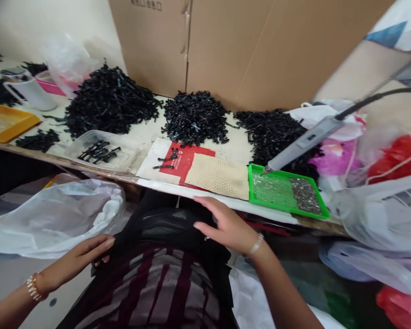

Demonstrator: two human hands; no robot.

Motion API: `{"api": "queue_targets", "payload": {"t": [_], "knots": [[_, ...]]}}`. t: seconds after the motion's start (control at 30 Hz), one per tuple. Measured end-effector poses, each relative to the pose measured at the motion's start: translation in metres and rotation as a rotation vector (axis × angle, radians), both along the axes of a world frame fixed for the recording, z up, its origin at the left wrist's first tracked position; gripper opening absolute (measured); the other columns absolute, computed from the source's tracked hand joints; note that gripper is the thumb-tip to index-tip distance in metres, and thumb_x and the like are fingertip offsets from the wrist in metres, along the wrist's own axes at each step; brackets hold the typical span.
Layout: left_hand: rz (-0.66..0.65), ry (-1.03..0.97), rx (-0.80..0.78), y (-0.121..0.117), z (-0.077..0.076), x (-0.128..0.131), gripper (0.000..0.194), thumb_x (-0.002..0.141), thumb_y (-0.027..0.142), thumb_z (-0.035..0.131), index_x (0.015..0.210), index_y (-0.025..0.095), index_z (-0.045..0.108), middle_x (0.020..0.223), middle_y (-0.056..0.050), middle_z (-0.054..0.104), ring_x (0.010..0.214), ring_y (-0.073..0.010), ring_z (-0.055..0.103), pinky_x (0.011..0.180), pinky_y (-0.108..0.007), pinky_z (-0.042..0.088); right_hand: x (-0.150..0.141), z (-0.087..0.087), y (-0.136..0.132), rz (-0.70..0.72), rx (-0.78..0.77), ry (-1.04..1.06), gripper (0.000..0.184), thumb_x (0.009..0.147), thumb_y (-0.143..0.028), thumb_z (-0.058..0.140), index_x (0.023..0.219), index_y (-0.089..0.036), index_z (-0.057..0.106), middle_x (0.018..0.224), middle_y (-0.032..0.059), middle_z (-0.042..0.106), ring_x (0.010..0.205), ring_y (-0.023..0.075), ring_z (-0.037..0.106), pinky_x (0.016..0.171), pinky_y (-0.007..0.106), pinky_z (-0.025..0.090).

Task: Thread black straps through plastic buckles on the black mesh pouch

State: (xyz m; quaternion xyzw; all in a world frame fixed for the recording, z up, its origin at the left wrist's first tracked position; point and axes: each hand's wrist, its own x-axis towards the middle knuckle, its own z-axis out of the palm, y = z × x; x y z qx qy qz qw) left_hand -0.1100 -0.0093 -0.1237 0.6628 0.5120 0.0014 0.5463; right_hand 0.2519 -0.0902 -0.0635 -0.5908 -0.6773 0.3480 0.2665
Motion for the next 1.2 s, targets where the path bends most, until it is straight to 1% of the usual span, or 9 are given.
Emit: {"api": "queue_targets", "payload": {"t": [0.1, 0.2, 0.4, 0.53, 0.63, 0.8, 0.93, 1.1, 1.2], "knots": [[-0.037, -0.01, -0.186, 0.011, 0.007, 0.014, 0.055, 0.069, 0.073, 0.049, 0.061, 0.018, 0.052, 0.058, 0.001, 0.055, 0.056, -0.0136, 0.048, 0.056, -0.025, 0.042, 0.047, -0.032, -0.079, -0.22, -0.351, 0.134, 0.061, 0.081, -0.042, 0.063, 0.135, -0.023, 0.041, 0.139, 0.0122, 0.042, 0.127, 0.0286, 0.041, 0.107, 0.05, 0.033], [0.06, 0.02, -0.268, 0.022, 0.011, 0.026, 0.057, 0.057, 0.075, 0.058, 0.061, 0.018, 0.047, 0.052, 0.005, 0.044, 0.05, -0.0097, 0.038, 0.049, -0.02, 0.033, 0.043, -0.08, -0.134, -0.316, -0.549, 0.334, 0.076, 0.077, -0.046, 0.066, 0.139, -0.022, 0.03, 0.14, 0.0155, 0.038, 0.13, 0.028, 0.037, 0.107, 0.05, 0.032], [0.165, 0.054, -0.314, 0.037, 0.029, 0.041, 0.053, 0.054, 0.064, 0.069, 0.07, 0.018, 0.05, 0.052, 0.01, 0.031, 0.048, -0.0053, 0.024, 0.045, -0.016, 0.018, -0.002, -0.139, -0.146, -0.497, -0.438, 0.473, 0.065, 0.074, -0.053, 0.063, 0.126, -0.019, 0.041, 0.127, 0.0133, 0.05, 0.115, 0.0257, 0.049, 0.101, 0.044, 0.038], [0.194, -0.004, -0.337, 0.05, 0.053, 0.051, 0.051, 0.053, 0.055, 0.073, 0.068, 0.019, 0.041, 0.05, 0.012, 0.018, 0.046, -0.0026, 0.01, 0.046, -0.017, 0.007, 0.013, -0.114, -0.131, -0.559, -0.293, 0.479, 0.049, 0.075, -0.044, 0.063, 0.116, -0.02, 0.049, 0.118, 0.0095, 0.054, 0.113, 0.0254, 0.05, 0.103, 0.044, 0.035], [0.256, -0.064, -0.291, 0.062, 0.074, 0.057, 0.051, 0.048, 0.046, 0.076, 0.081, 0.019, 0.046, 0.05, 0.013, 0.022, 0.045, -0.0007, 0.011, 0.047, -0.015, 0.006, 0.033, -0.078, -0.12, -0.603, -0.332, 0.674, 0.049, 0.075, -0.043, 0.064, 0.116, -0.024, 0.046, 0.098, 0.0038, 0.057, 0.083, 0.0186, 0.06, 0.08, 0.035, 0.051], [0.229, -0.093, -0.133, 0.077, 0.094, 0.062, 0.051, 0.049, 0.036, 0.077, 0.086, 0.016, 0.048, 0.052, 0.013, 0.026, 0.045, 0.0017, 0.012, 0.049, -0.014, 0.005, 0.051, -0.039, -0.106, -0.519, -0.386, 0.72, 0.05, 0.077, -0.043, 0.066, 0.12, -0.029, 0.043, 0.093, -0.0004, 0.049, 0.056, 0.0079, 0.049, 0.049, 0.022, 0.05], [0.146, -0.087, -0.101, 0.079, 0.089, 0.062, 0.041, 0.06, 0.04, 0.073, 0.08, 0.015, 0.047, 0.056, 0.012, 0.026, 0.046, 0.001, 0.013, 0.048, -0.013, 0.006, 0.059, -0.035, -0.108, -0.422, -0.355, 0.569, 0.054, 0.079, -0.043, 0.064, 0.126, -0.029, 0.042, 0.108, 0.0042, 0.048, 0.07, 0.0118, 0.052, 0.053, 0.023, 0.053], [0.155, -0.062, -0.084, 0.075, 0.075, 0.056, 0.051, 0.055, 0.049, 0.078, 0.083, 0.017, 0.05, 0.059, 0.011, 0.03, 0.046, -0.0026, 0.013, 0.042, -0.015, 0.011, 0.063, -0.048, -0.124, -0.22, -0.345, 0.44, 0.056, 0.081, -0.039, 0.064, 0.13, -0.022, 0.042, 0.125, 0.0087, 0.049, 0.112, 0.0213, 0.049, 0.099, 0.035, 0.041], [0.12, 0.029, 0.011, 0.068, 0.077, 0.051, 0.053, 0.056, 0.055, 0.075, 0.089, 0.018, 0.057, 0.058, 0.01, 0.034, 0.047, -0.0042, 0.019, 0.042, -0.015, 0.016, 0.063, -0.052, -0.133, -0.094, -0.48, 0.41, 0.061, 0.081, -0.041, 0.062, 0.133, -0.019, 0.039, 0.113, 0.0099, 0.057, 0.104, 0.0222, 0.055, 0.093, 0.039, 0.045]]}}
